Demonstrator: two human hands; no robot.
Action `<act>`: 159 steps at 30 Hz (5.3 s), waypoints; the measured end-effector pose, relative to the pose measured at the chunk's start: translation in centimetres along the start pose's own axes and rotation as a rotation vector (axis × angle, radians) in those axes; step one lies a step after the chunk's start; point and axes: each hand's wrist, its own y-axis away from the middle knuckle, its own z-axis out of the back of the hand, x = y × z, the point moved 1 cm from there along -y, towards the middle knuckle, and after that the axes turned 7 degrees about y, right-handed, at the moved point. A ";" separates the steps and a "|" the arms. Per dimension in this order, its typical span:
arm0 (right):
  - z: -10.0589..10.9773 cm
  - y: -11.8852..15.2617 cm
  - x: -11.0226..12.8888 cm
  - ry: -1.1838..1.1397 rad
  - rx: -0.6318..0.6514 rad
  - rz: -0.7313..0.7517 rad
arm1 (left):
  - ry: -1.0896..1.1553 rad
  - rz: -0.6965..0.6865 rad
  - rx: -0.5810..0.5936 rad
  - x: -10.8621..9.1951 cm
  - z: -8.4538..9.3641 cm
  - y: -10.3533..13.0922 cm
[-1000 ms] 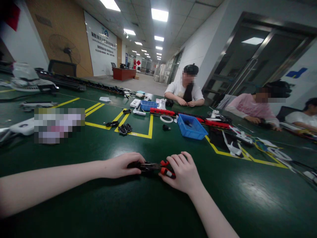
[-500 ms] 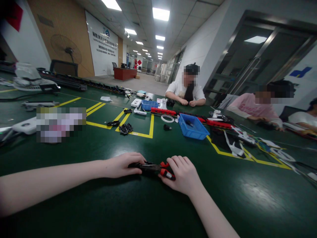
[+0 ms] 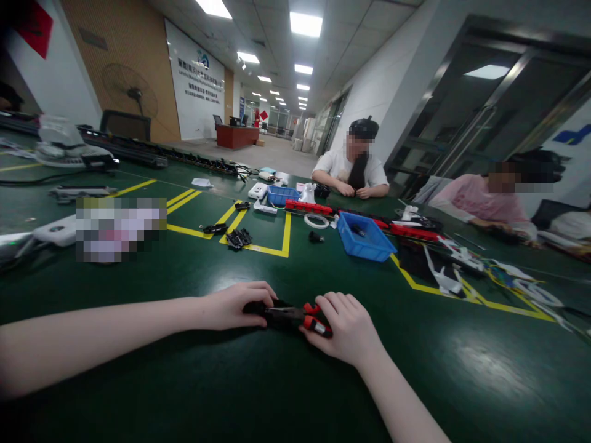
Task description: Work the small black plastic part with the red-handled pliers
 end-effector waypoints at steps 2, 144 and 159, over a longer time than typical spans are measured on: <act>-0.1 0.0 0.0 -0.001 0.010 -0.006 | -0.013 0.005 -0.001 0.0 0.0 0.0; -0.4 -0.2 -0.1 -0.047 0.117 -0.026 | -0.237 0.024 0.063 -0.9 0.8 0.3; -0.2 -0.3 -0.1 -0.060 0.150 -0.058 | -0.407 -0.059 0.125 -0.9 1.0 0.5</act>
